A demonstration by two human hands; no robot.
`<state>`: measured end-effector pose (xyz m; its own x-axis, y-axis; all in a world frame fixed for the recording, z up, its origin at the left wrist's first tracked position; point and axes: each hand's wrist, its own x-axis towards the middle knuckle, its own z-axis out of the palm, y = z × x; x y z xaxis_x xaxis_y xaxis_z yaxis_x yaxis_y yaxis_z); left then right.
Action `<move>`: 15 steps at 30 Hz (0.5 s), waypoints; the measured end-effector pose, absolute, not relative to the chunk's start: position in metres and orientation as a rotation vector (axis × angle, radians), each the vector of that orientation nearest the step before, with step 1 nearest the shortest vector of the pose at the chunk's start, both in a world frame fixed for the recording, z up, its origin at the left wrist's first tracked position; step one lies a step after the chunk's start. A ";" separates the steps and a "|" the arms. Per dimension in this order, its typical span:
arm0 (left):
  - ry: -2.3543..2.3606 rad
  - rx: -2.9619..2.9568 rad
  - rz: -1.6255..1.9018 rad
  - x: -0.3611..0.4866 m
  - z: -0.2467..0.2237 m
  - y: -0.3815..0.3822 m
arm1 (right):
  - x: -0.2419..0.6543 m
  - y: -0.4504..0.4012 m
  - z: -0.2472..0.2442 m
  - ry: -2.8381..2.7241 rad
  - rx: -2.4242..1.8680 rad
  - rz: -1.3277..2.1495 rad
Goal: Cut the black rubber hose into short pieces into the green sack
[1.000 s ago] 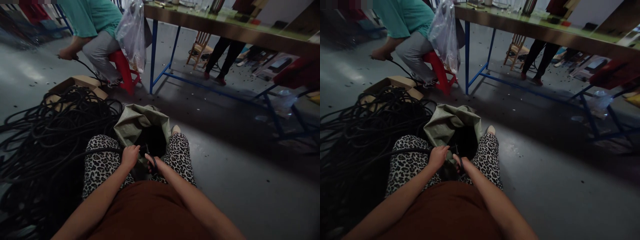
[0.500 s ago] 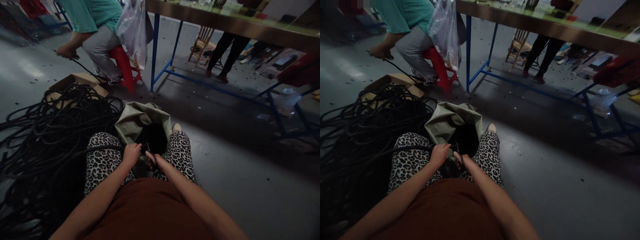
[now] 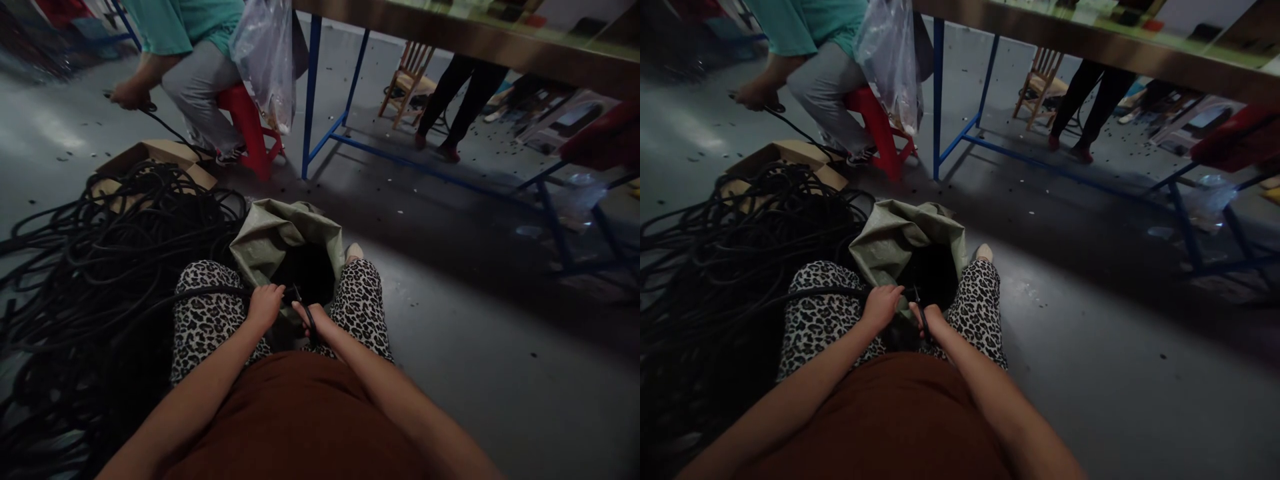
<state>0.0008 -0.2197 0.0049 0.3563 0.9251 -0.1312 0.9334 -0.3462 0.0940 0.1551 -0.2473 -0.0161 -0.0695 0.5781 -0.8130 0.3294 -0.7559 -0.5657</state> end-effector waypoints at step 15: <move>1.756 2.385 -0.026 -0.003 0.003 -0.217 | 0.158 -0.248 -0.008 -0.828 -1.979 1.999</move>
<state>-0.0031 -0.2166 0.0029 0.3023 0.9456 -0.1200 0.9488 -0.2865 0.1331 0.1581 -0.2481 -0.0081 -0.0771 0.5185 -0.8516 0.2353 -0.8206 -0.5209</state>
